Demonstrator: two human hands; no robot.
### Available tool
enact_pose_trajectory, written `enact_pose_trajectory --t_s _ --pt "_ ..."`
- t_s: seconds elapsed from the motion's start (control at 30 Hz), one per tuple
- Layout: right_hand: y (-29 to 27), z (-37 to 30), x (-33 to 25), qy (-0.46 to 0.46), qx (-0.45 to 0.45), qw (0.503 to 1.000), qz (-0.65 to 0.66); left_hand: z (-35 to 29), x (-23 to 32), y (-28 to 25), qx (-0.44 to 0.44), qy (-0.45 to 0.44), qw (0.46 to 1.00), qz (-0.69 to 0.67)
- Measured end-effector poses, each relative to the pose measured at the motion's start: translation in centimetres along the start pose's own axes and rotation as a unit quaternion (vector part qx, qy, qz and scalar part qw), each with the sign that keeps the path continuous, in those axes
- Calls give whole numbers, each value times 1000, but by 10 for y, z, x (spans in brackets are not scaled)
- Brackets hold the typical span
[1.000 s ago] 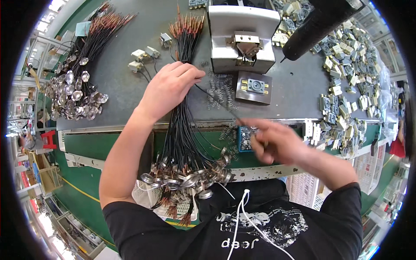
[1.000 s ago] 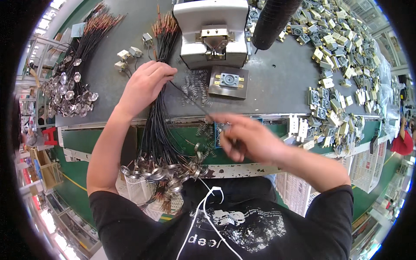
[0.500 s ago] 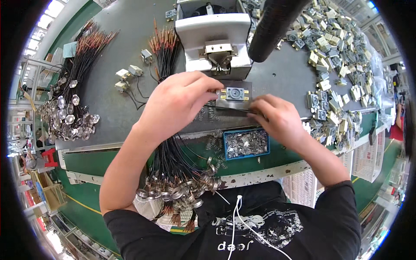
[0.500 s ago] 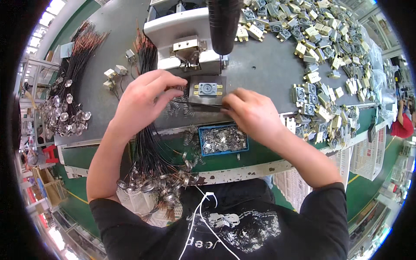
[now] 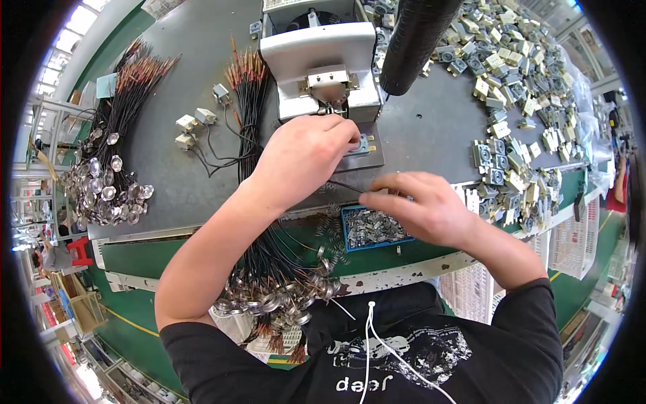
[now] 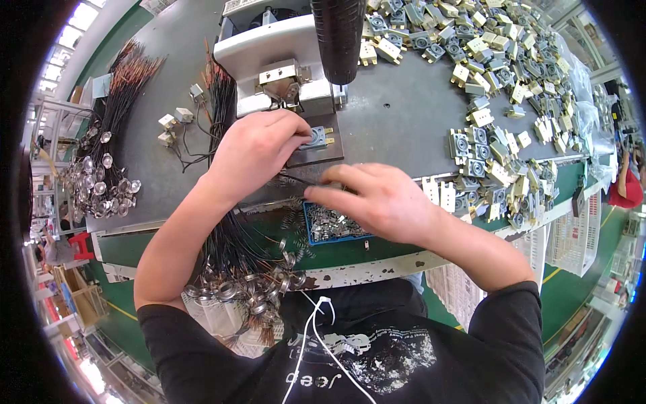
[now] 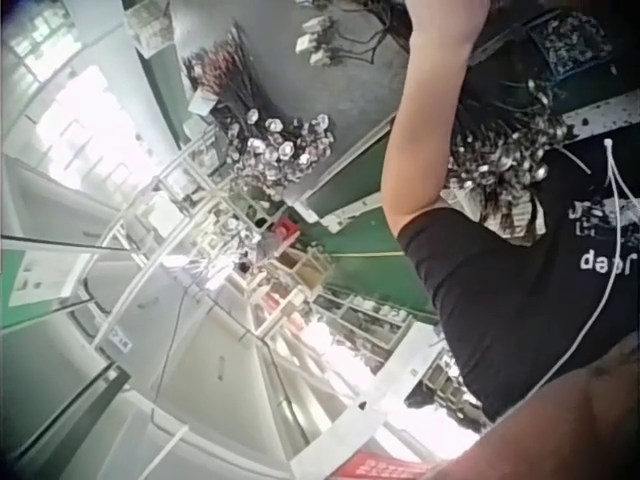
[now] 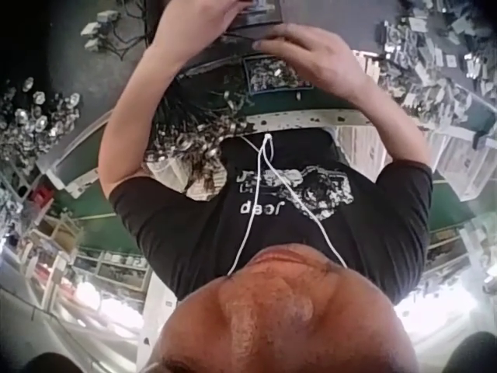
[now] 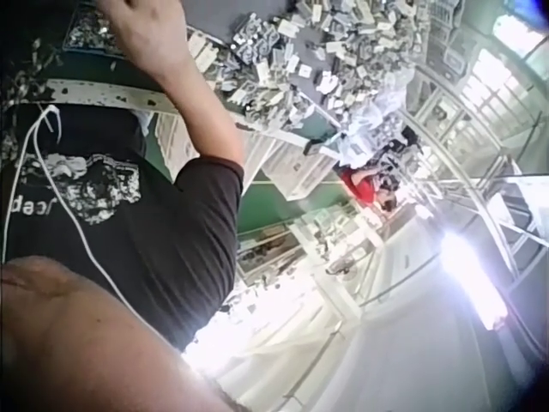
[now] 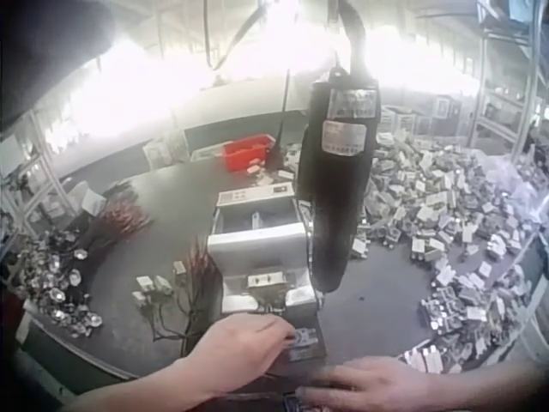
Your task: Assemble electronic components using a jig and a powered screwdriver on an assembly line.
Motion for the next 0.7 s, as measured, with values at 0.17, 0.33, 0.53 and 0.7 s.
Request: enact_pose_trajectory --t_s 0.17,0.33,0.53,0.7 --pt "-10 -4 -7 -83 -38 995 29 -1 -1 4 -3 8 1000 9" --pt "-18 -3 -8 -110 -12 994 16 -2 0 4 -26 -23 999 1" --pt "-33 5 1 -108 -35 993 -17 -3 5 -9 16 17 999 -29" --pt "-22 9 3 63 -34 989 127 -27 15 -30 -83 9 985 -150"
Point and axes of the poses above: each hand's wrist, its own z-axis towards the middle knuckle, its own y-axis out of the palm, x = y × z, the point moved 1 cm from there along z, towards the middle knuckle, and after that the axes turned 2 degrees about -x, right-handed, at the moved point
